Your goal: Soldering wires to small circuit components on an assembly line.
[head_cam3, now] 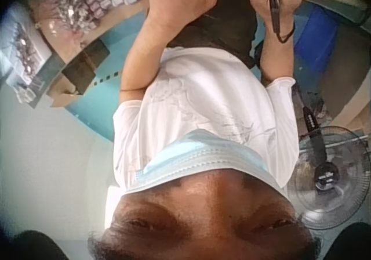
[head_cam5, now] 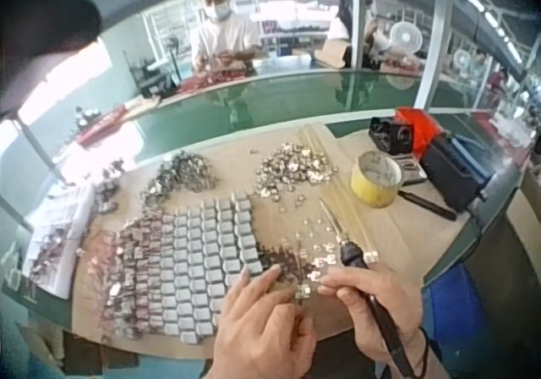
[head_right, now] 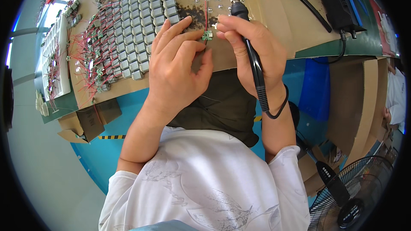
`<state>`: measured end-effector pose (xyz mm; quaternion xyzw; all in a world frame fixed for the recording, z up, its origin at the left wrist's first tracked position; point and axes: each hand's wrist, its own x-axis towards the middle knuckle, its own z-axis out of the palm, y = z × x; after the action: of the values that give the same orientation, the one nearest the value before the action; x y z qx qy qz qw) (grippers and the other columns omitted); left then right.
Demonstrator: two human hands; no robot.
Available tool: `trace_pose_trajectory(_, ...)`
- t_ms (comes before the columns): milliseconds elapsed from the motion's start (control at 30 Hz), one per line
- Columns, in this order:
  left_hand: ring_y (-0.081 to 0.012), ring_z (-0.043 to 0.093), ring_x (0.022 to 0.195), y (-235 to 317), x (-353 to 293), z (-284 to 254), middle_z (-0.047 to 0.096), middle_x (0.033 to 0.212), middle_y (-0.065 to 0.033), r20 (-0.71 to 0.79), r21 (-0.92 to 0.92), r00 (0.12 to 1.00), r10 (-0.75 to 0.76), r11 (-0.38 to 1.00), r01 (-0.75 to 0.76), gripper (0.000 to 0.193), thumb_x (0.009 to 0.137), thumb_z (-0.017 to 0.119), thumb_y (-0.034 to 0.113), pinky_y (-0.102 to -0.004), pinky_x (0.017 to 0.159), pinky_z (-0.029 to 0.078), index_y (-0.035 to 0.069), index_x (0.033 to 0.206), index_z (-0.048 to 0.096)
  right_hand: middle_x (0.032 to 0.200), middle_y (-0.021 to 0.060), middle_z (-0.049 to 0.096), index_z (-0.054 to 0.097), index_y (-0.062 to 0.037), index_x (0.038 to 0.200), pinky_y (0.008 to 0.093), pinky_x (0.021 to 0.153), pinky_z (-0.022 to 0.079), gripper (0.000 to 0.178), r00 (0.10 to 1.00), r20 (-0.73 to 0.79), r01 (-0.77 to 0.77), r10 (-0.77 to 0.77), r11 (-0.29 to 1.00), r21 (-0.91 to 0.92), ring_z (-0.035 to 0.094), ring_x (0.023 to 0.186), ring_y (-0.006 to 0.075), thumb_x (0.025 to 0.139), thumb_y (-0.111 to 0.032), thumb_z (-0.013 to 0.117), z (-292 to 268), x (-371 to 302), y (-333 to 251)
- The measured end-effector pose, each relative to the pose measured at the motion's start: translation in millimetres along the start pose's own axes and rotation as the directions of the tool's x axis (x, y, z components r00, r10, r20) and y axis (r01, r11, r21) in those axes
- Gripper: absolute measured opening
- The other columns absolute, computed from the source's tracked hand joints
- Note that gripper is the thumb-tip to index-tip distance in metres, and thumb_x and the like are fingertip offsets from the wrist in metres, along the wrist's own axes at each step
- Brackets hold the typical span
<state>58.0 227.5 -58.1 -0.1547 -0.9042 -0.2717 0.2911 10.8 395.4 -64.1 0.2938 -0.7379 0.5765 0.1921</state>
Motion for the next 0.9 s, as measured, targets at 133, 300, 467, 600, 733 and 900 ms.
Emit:
trace_pose_trajectory(133,-0.0372,0.065,0.107,6.3,1.8,-12.5,0.068,0.097,-0.0132,0.029,-0.119,0.998,-0.047,0.992,0.051,0.013,0.079,0.068,0.001,-0.0544,0.103,0.045,0.001,0.090,0.062,0.096,0.0142,0.073,0.066,0.0024,0.112,0.0281,0.071,0.057,0.016,0.999,0.023,0.040,-0.038,0.993,-0.107,0.075,0.080,0.0228,0.096,0.002,0.062,-2.8,-3.6,-4.3)
trace_pose_trajectory(300,-0.0334,0.067,0.100,-15.9,21.6,-24.8,0.069,0.092,-0.0116,-0.045,-0.120,0.999,0.002,0.993,-0.007,0.018,0.079,0.067,-0.002,-0.0470,0.091,0.051,0.001,0.097,0.064,0.096,0.0140,0.073,0.066,0.0014,0.111,0.0281,0.071,0.057,0.015,1.000,-0.029,0.002,-0.005,0.992,-0.126,0.074,0.078,0.0224,0.097,0.002,0.061,-4.4,-11.7,-10.2)
trace_pose_trajectory(467,-0.0315,0.066,0.094,-30.6,45.8,-28.5,0.070,0.093,-0.0134,0.224,-0.079,0.949,0.221,0.975,-0.208,0.022,0.079,0.068,-0.003,-0.0419,0.080,0.054,0.002,0.101,0.068,0.095,0.0138,0.072,0.066,0.0007,0.111,0.0281,0.070,0.057,0.015,0.997,-0.059,-0.055,0.048,0.991,-0.123,0.074,0.077,0.0215,0.097,0.002,0.061,-2.7,-15.0,-12.6)
trace_pose_trajectory(600,-0.0324,0.065,0.081,-26.3,51.7,-23.2,0.068,0.086,-0.0142,0.332,-0.022,0.909,0.251,0.966,-0.259,0.016,0.081,0.069,0.003,-0.0429,0.072,0.053,0.002,0.097,0.069,0.094,0.0137,0.072,0.066,0.0008,0.111,0.0282,0.070,0.057,0.015,0.995,-0.071,-0.078,0.070,0.991,-0.113,0.074,0.076,0.0211,0.097,0.003,0.061,-4.4,-16.3,-12.0)
trace_pose_trajectory(733,-0.0369,0.066,0.068,-3.4,46.9,-10.1,0.068,0.080,-0.0175,0.213,0.083,0.955,-0.207,0.978,0.194,0.021,0.084,0.072,0.021,-0.0451,0.066,0.055,0.000,0.085,0.068,0.093,0.0133,0.072,0.066,0.0016,0.110,0.0282,0.070,0.057,0.014,0.992,-0.096,-0.095,0.085,0.989,-0.112,0.074,0.076,0.0208,0.098,0.003,0.060,-4.2,-18.5,-10.3)
trace_pose_trajectory(900,-0.0356,0.071,0.077,16.4,45.9,-3.3,0.068,0.080,-0.0234,0.381,0.188,0.880,-0.282,0.956,0.225,0.022,0.078,0.069,0.017,-0.0420,0.070,0.058,-0.005,0.080,0.068,0.095,0.0122,0.073,0.065,0.0015,0.111,0.0275,0.072,0.056,0.014,0.977,-0.142,-0.172,0.156,0.979,-0.107,0.072,0.075,0.0173,0.099,0.002,0.059,-3.7,-22.2,-11.6)
